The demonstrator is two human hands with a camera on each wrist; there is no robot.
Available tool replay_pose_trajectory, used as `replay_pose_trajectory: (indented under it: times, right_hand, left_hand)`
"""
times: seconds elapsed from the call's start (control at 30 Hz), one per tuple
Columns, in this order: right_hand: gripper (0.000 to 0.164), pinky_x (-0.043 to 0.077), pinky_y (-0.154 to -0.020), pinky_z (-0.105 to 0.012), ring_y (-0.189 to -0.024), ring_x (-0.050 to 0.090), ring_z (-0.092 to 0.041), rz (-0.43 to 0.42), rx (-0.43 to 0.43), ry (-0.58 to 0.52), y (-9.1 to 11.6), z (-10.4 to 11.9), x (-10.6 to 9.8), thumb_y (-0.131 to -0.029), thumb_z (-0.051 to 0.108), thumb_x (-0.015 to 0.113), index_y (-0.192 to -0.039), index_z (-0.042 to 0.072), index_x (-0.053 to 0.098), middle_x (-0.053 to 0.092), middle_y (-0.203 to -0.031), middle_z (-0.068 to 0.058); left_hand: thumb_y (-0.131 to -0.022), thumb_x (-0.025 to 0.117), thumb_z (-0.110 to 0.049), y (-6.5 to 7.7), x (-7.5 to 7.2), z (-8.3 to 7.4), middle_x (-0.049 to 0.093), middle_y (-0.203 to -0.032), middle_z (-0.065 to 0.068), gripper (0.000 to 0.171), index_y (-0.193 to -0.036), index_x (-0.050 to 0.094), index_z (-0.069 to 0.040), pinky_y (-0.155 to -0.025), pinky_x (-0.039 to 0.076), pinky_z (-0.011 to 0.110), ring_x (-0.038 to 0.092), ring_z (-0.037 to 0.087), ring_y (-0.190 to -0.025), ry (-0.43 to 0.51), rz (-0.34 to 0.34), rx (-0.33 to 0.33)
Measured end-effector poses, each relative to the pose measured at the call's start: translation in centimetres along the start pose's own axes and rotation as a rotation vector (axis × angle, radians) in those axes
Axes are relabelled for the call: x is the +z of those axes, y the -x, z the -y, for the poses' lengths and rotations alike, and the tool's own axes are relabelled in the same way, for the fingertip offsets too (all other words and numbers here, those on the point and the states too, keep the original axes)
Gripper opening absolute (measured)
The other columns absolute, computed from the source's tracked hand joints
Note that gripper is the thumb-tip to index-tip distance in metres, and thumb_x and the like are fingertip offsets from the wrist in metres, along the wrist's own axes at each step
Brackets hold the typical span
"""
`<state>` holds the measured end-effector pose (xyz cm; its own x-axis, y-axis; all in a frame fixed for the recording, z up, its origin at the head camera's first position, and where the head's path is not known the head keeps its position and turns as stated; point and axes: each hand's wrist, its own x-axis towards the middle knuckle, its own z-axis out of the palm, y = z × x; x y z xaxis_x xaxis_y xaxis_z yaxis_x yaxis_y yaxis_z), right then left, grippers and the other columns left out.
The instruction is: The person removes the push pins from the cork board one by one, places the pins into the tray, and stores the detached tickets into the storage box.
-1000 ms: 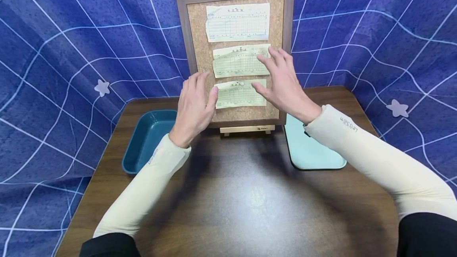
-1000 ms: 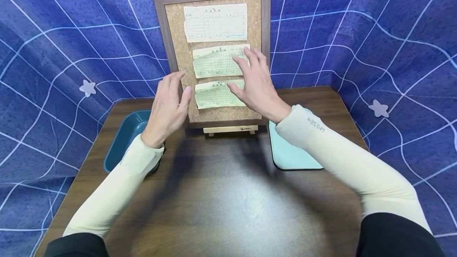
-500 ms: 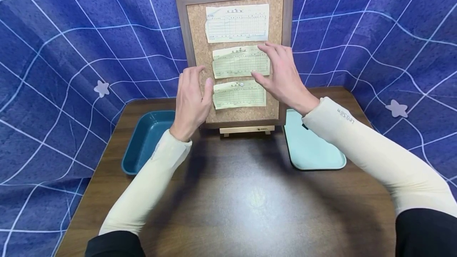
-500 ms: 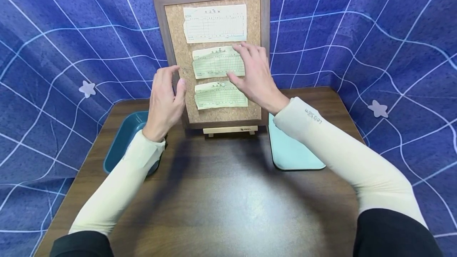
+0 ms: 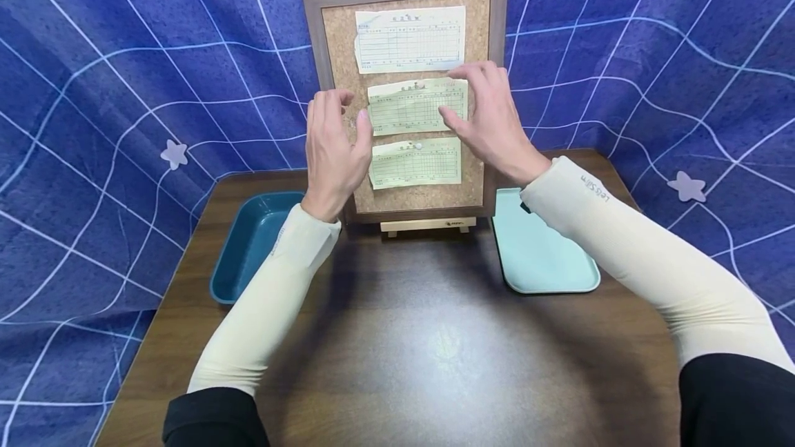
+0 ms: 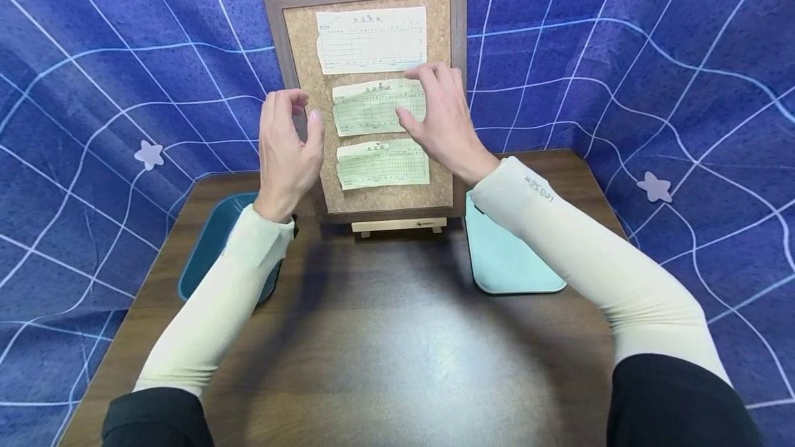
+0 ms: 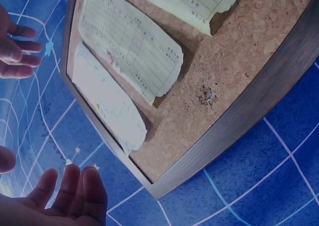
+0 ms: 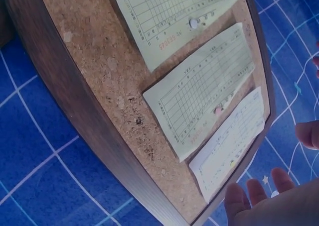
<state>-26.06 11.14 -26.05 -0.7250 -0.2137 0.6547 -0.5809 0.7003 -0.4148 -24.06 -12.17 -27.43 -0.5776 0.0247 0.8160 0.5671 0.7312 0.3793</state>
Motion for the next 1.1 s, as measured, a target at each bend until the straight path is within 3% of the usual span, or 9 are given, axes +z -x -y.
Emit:
replay_pose_trajectory:
  times: [0.37, 1.1]
  right_hand:
    - [0.04, 0.034, -0.093, -0.03, -0.108, 0.046, -0.022, 0.007, 0.062, -0.027, -1.3, -0.2, -0.1, -0.087, 0.021, 0.066, -0.122, 0.004, 0.055, 0.052, -0.117, -0.012]
    - [0.033, 0.038, -0.087, -0.028, -0.105, 0.051, -0.019, 0.014, 0.084, -0.012, -4.0, 0.7, -0.5, -0.088, 0.02, 0.064, -0.117, 0.005, 0.058, 0.056, -0.117, -0.006]
  left_hand:
    - [-0.09, 0.052, -0.016, -1.0, 0.5, 1.4, 0.055, -0.103, 0.013, 0.026, -0.109, 0.057, 0.0, -0.086, 0.036, 0.033, 0.047, 0.026, -0.097, -0.048, 0.026, -0.028]
    - [-0.09, 0.052, -0.017, -3.6, 1.0, 2.2, 0.056, -0.103, 0.012, 0.027, -0.108, 0.058, 0.001, -0.091, 0.035, 0.031, 0.047, 0.027, -0.101, -0.067, 0.034, 0.023]
